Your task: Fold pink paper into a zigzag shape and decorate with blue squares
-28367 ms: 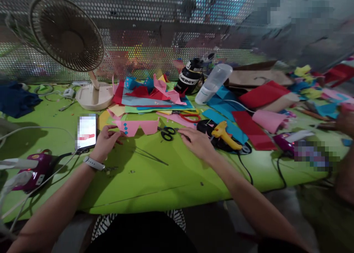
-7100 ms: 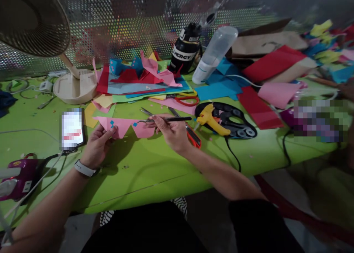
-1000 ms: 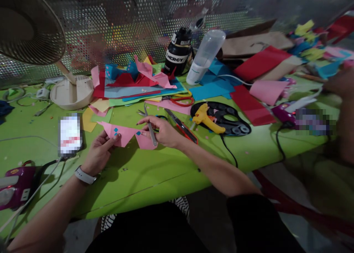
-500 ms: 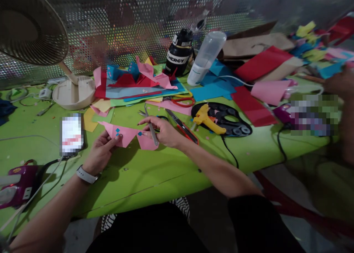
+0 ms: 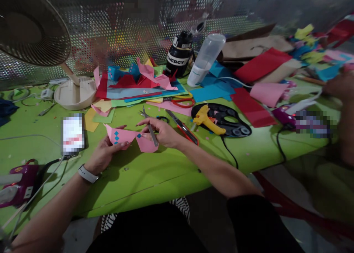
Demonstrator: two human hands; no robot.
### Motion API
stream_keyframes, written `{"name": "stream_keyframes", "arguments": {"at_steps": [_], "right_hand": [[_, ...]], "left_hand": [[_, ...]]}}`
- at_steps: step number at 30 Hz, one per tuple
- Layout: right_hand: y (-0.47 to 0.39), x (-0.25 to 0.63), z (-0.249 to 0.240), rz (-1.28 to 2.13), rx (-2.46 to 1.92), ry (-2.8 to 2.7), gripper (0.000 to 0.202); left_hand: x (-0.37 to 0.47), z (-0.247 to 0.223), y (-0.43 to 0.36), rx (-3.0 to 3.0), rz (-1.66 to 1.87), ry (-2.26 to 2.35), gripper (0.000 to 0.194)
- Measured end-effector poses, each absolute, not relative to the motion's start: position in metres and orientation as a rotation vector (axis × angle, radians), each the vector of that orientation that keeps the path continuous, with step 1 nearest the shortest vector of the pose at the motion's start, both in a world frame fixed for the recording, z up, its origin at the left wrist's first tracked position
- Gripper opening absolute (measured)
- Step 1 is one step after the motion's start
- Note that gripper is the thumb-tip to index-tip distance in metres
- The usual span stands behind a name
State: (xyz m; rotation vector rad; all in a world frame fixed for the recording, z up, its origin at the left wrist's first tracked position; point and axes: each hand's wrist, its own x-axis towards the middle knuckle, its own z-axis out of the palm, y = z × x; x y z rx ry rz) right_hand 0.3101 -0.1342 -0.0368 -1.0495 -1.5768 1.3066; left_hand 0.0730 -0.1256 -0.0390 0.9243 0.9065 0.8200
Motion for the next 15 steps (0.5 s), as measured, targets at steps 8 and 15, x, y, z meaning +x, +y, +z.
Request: {"name": "stream_keyframes", "arguments": {"at_steps": [8, 15], "right_hand": [[-0.14, 0.32, -0.017, 0.646, -1.172, -1.751, 0.031], [-0.148, 0.342, -0.003, 0.286, -1.413, -2.205, 0.032]], "left_hand": [[0.072, -0.041, -0.119, 0.839, 1.023, 0.965, 0.021], [0.068, -0.037, -0.105, 0.659, 1.332, 0.955, 0.027]]}}
